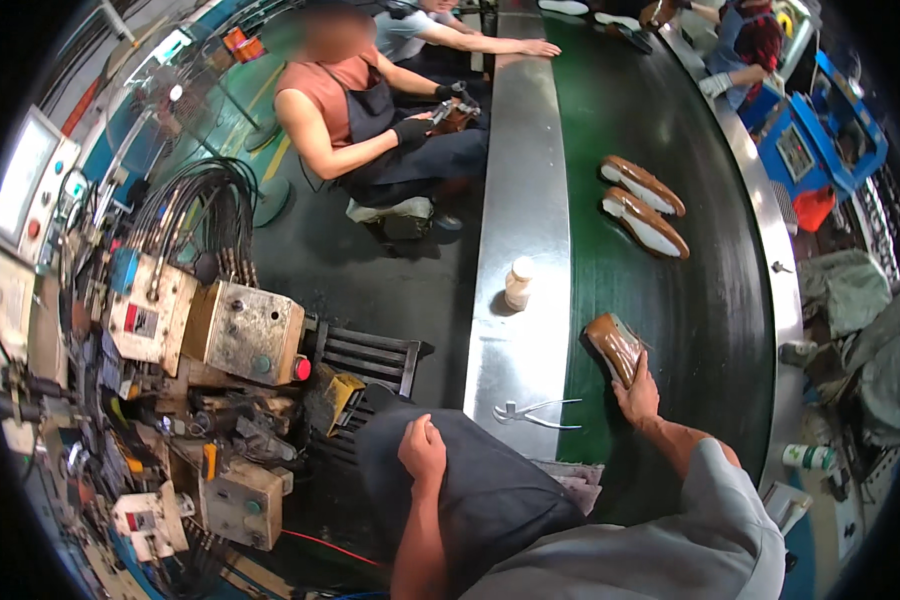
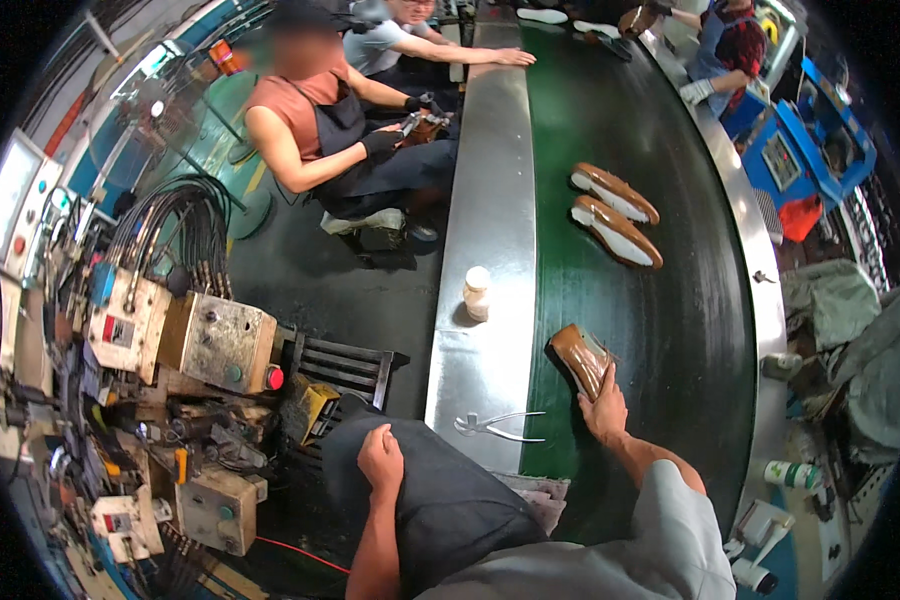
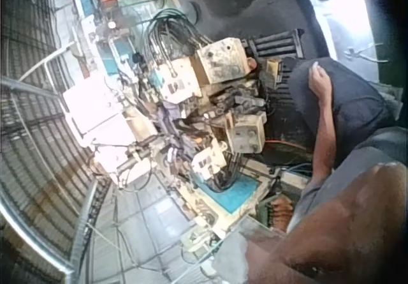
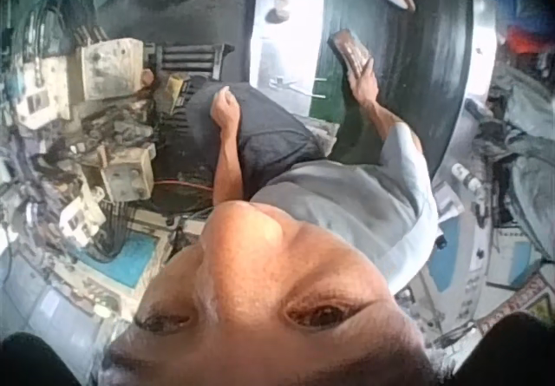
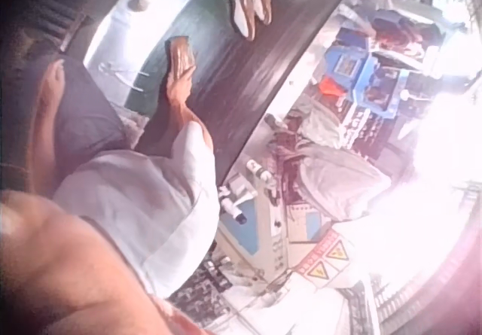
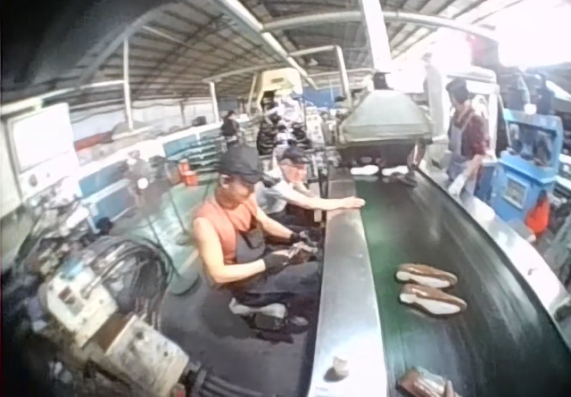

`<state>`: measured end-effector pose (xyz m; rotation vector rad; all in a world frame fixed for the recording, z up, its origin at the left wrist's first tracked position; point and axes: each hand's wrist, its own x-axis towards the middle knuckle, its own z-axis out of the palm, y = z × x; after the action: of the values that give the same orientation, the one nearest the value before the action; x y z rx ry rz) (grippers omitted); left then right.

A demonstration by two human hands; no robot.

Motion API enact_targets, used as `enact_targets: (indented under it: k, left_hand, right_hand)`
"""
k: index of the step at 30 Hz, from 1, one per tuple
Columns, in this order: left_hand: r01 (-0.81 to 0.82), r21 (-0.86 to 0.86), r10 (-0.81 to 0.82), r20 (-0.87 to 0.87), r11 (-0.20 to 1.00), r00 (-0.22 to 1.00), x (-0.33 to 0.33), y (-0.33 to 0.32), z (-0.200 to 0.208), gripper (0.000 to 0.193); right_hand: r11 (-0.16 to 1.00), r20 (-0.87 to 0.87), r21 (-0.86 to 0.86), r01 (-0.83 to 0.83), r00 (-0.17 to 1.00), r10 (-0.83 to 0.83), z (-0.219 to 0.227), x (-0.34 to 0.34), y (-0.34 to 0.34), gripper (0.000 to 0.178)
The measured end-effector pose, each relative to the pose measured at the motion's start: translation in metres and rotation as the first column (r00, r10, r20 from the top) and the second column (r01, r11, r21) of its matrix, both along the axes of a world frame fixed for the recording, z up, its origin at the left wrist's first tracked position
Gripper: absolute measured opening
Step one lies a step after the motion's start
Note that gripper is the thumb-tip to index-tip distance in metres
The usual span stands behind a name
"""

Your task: Operating a shoe lasting machine to shape and bond shoe uppers to soles.

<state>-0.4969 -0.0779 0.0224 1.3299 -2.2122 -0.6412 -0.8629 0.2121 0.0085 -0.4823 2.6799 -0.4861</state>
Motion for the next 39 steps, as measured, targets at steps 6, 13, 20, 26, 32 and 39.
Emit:
enact_targets:
  k: [6,13,20,26,32,39]
  left_hand:
    - [0.078,0.246,-0.046,-0.133,0.966,0.990,0.010,-0.020,0.021,0.027]
    - [0.484,0.554,-0.058,-0.616,0.677,0.786,-0.038,-0.010,0.100,0.060]
    - [0.274,0.114,-0.245,-0.217,0.955,0.945,0.021,-0.033,0.137,0.031]
    - [0.059,0.040,-0.059,0.008,0.997,0.998,0.077,-0.012,0.143,0.035]
    - [0.167,0.157,-0.162,-0.048,0.973,0.986,0.091,-0.013,0.151,0.033]
    - [0.093,0.191,-0.066,-0.140,0.977,0.988,0.095,-0.013,0.118,0.030]
  right_hand:
    - [0.988,0.141,-0.147,0.041,0.990,-0.020,0.037,0.009,0.007,0.097]
    - [0.853,0.605,-0.513,0.095,0.745,0.281,0.126,0.127,-0.059,0.072]
    - [0.827,0.751,-0.558,-0.070,0.381,0.539,0.154,0.213,-0.126,0.085]
    - [0.579,0.426,-0.682,-0.446,0.401,0.811,0.122,0.248,-0.174,0.086]
    - [0.450,0.348,-0.794,-0.408,0.301,0.888,0.094,0.271,-0.229,0.086]
    - [0.452,0.350,-0.816,-0.360,0.315,0.882,0.092,0.279,-0.228,0.080]
